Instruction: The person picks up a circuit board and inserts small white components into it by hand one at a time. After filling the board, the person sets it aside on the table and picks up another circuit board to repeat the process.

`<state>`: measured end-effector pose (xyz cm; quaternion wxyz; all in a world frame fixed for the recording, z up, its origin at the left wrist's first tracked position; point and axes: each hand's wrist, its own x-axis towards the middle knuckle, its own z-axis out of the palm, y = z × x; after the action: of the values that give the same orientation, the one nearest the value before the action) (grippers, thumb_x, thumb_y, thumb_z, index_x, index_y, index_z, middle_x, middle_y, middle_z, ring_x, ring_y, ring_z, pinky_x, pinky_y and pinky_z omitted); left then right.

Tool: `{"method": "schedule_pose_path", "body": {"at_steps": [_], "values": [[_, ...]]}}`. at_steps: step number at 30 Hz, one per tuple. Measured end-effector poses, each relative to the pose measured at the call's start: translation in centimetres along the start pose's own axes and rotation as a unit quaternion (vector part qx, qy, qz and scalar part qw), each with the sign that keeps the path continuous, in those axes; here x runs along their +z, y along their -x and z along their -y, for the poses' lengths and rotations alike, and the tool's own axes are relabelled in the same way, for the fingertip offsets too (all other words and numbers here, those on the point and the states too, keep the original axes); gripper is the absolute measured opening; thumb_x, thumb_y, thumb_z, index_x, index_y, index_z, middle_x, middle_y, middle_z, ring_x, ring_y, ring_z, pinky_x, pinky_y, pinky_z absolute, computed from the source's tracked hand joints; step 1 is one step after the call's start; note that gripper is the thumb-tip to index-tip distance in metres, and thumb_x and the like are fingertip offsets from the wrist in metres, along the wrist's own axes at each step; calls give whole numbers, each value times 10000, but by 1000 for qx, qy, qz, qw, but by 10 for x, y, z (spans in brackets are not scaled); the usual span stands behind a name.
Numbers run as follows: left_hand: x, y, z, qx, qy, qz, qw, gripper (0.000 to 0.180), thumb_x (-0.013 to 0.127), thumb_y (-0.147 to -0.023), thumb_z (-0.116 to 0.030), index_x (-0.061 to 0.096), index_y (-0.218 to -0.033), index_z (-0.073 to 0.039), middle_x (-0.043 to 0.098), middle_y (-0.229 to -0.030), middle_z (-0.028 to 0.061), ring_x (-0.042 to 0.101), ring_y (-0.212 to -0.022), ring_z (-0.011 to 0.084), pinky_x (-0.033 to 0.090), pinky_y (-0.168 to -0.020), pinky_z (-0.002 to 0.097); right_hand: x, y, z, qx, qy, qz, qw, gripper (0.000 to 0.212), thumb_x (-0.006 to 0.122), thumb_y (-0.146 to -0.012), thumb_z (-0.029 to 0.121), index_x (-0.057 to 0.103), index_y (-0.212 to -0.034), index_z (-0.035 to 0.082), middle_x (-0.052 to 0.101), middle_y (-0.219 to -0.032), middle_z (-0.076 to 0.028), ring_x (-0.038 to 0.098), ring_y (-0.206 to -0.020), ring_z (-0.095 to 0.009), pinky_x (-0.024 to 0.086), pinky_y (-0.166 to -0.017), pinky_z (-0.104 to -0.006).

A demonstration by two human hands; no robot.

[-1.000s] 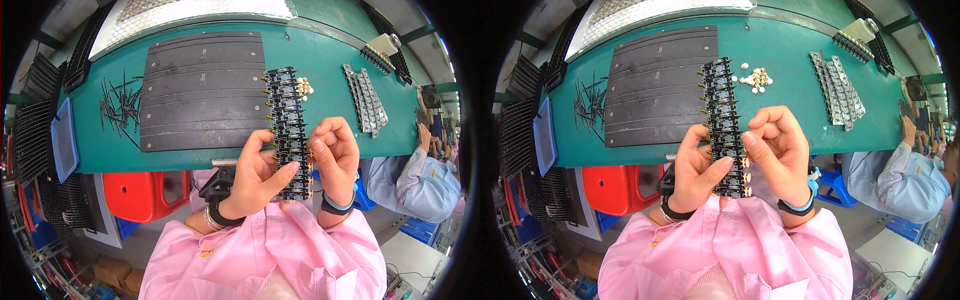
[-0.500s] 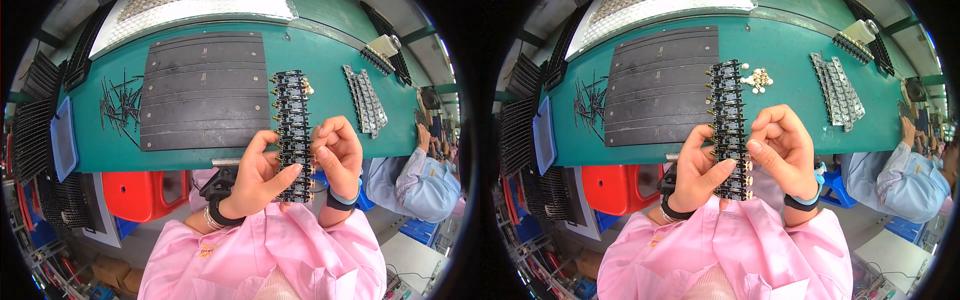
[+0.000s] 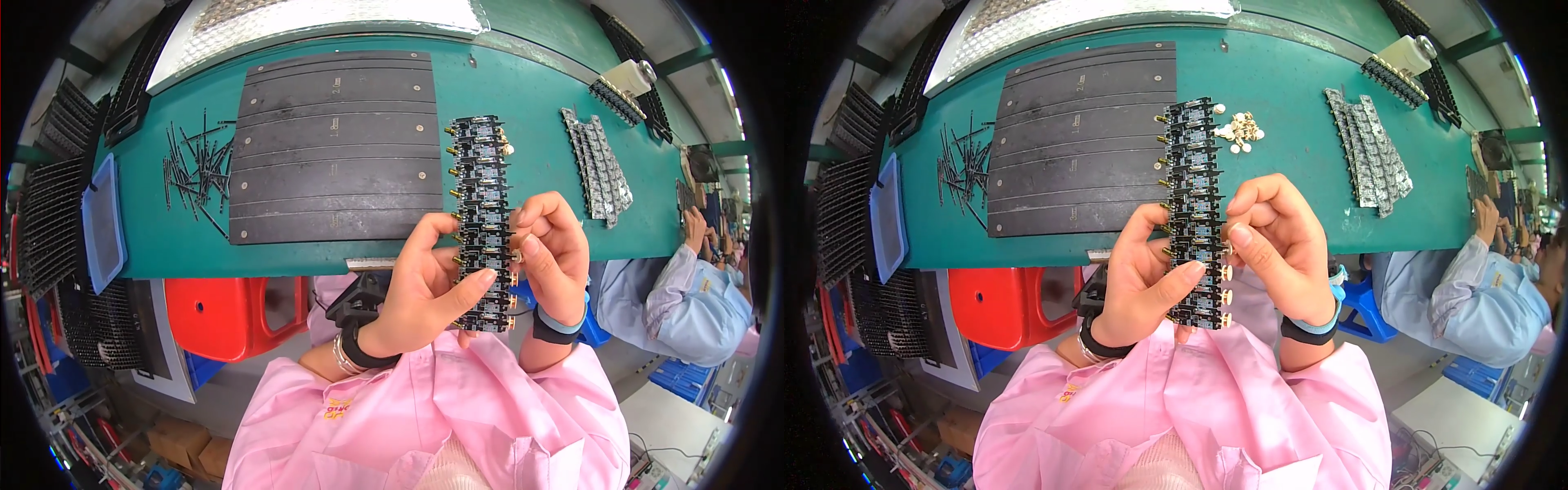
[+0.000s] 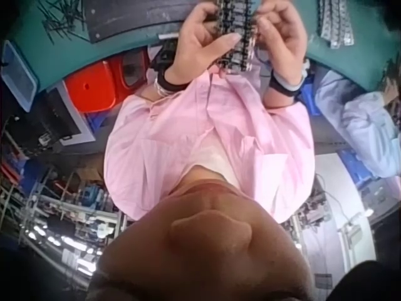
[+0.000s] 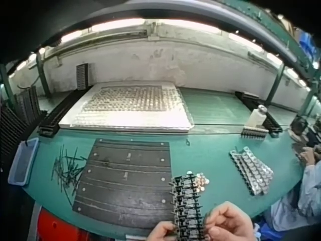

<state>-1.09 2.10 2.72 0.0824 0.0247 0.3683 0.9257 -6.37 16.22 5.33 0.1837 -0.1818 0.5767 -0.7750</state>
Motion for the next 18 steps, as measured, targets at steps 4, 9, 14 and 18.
{"method": "schedule_pose_path", "body": {"at_steps": [4,9,14,18], "values": [[-2,0,1,0,3,12,1000,341,483,-809,2,231,-1037,-31,555,-922,144,577,-679,122,478,-442,208,1,0,1,-2,2,2,1000,189,484,-799,6,392,-964,2,475,-711,-13,420,-602,-43,339,-540,-159],[-2,0,2,13,-1,10,1000,346,485,-807,5,231,-1039,-30,553,-921,142,576,-676,121,479,-444,209,2,0,1,-20,12,4,1000,194,488,-800,9,391,-967,0,475,-717,-15,420,-604,-42,340,-539,-160],[-4,1,-4,-12,16,28,999,344,488,-806,7,239,-1041,-28,552,-922,141,574,-699,118,486,-488,209,-1,0,3,-10,18,18,1000,188,497,-797,9,388,-950,0,474,-720,-17,421,-608,-42,342,-539,-161],[-2,1,-8,-27,19,32,999,339,488,-807,7,246,-1041,-26,552,-924,140,571,-725,117,490,-545,214,-2,-1,5,10,4,24,1000,171,504,-794,8,384,-915,9,473,-720,-21,424,-610,-44,345,-539,-162]]}}
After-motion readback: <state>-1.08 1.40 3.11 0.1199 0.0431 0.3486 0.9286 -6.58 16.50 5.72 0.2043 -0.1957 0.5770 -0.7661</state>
